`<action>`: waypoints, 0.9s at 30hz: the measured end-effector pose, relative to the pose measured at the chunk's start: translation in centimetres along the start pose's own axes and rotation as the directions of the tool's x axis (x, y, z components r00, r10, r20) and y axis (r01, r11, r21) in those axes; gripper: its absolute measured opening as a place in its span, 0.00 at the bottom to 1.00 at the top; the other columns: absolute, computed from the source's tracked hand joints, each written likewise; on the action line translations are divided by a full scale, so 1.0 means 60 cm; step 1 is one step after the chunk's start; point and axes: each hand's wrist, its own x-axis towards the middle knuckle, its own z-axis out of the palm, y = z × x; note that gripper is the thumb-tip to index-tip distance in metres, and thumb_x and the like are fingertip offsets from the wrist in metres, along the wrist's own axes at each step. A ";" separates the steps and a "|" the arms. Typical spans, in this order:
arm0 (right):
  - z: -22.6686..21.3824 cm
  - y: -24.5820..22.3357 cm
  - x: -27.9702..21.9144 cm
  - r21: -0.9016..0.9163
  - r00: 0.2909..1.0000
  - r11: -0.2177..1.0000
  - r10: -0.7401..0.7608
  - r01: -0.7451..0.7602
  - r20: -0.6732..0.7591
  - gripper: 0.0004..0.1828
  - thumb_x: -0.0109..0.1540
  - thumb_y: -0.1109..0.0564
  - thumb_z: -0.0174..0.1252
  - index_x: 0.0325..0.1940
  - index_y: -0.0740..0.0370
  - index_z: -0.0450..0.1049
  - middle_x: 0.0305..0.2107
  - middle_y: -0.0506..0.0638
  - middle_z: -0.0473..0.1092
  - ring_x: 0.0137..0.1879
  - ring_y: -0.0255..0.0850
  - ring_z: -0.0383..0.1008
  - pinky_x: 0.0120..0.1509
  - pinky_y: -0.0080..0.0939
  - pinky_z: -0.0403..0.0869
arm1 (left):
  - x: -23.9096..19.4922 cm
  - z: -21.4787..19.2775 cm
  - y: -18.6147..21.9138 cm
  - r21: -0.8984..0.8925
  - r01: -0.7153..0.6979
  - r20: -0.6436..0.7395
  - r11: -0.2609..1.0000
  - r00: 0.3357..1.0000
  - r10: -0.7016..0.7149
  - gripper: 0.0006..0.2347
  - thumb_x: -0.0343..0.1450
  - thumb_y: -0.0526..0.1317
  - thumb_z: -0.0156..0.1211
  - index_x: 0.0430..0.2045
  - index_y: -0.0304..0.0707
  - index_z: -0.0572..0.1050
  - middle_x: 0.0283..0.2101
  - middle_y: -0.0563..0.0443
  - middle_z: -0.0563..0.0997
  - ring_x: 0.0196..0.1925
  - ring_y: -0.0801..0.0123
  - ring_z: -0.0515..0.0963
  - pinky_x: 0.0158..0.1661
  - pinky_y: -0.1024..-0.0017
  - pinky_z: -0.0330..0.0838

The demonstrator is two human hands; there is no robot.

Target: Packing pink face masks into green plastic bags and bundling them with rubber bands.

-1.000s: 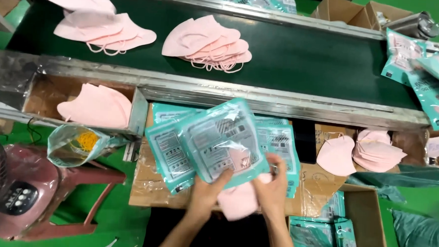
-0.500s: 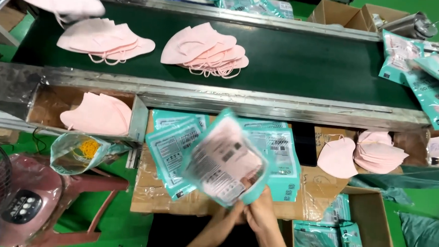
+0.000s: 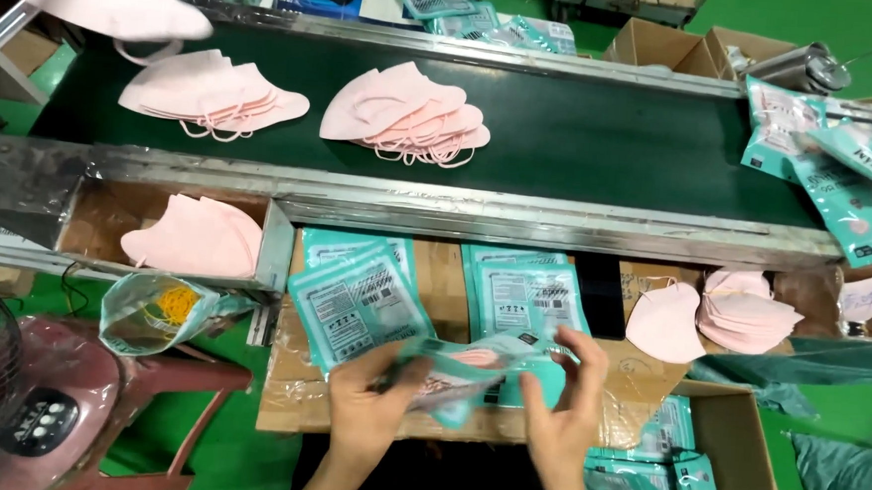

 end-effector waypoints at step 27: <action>-0.015 0.160 -0.080 0.595 0.756 0.473 0.481 -0.649 0.443 0.04 0.65 0.67 0.64 0.41 0.72 0.75 0.39 0.52 0.72 0.42 0.37 0.72 0.45 0.39 0.71 | -0.019 0.026 -0.013 -0.153 -0.058 0.034 0.986 0.997 0.064 0.04 0.67 0.30 0.67 0.30 0.26 0.83 0.37 0.45 0.87 0.38 0.68 0.85 0.40 0.71 0.79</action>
